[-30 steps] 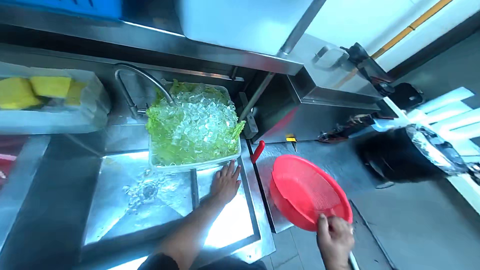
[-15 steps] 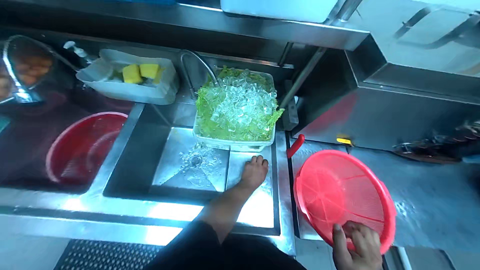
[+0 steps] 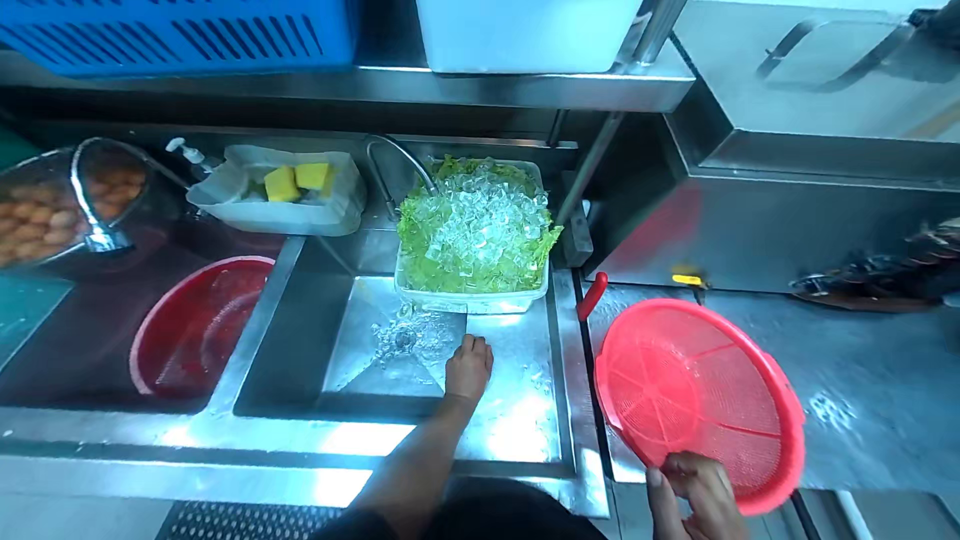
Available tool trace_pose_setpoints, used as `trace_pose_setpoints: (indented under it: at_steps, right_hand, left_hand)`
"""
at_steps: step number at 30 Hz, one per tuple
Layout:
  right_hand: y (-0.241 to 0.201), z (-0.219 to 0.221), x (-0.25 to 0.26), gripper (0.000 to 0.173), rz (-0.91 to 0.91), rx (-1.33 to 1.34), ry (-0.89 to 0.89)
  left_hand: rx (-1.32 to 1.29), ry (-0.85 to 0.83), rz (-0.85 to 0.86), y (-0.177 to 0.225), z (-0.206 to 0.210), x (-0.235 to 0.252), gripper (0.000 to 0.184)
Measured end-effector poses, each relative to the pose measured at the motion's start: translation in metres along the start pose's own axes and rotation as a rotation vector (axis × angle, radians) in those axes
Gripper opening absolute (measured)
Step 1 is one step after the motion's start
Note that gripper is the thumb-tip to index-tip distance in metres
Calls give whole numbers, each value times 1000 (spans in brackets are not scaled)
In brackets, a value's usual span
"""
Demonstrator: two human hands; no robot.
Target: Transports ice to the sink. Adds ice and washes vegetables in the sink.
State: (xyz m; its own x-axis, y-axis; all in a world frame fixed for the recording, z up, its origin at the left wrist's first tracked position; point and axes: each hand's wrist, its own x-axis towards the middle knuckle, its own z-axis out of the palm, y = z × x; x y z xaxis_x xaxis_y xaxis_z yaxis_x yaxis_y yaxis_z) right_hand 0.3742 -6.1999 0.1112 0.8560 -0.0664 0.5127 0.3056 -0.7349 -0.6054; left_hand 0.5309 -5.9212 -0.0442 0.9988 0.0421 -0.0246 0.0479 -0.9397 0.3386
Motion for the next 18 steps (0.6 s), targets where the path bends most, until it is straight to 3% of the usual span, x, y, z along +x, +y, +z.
trace_pose_setpoints:
  at_steps: [5,10,13,15,18]
  right_hand:
    - [-7,6,-13,31,29,37,-27]
    - [-13,11,-25,31,69,61,-37]
    - [-18,15,-25,32,78,85,-64]
    - [-22,18,-23,33,74,93,-71]
    - [-26,27,-18,32,72,113,-83]
  left_hand:
    - [-67,-57,-167,-15,-2,11,44]
    - [-559,95,-402,-26,20,9,34]
    - [-801,112,-509,-30,12,5,25]
    - [-924,150,-442,-20,-15,0,21]
    - [-880,334,-4,18,-78,7,18]
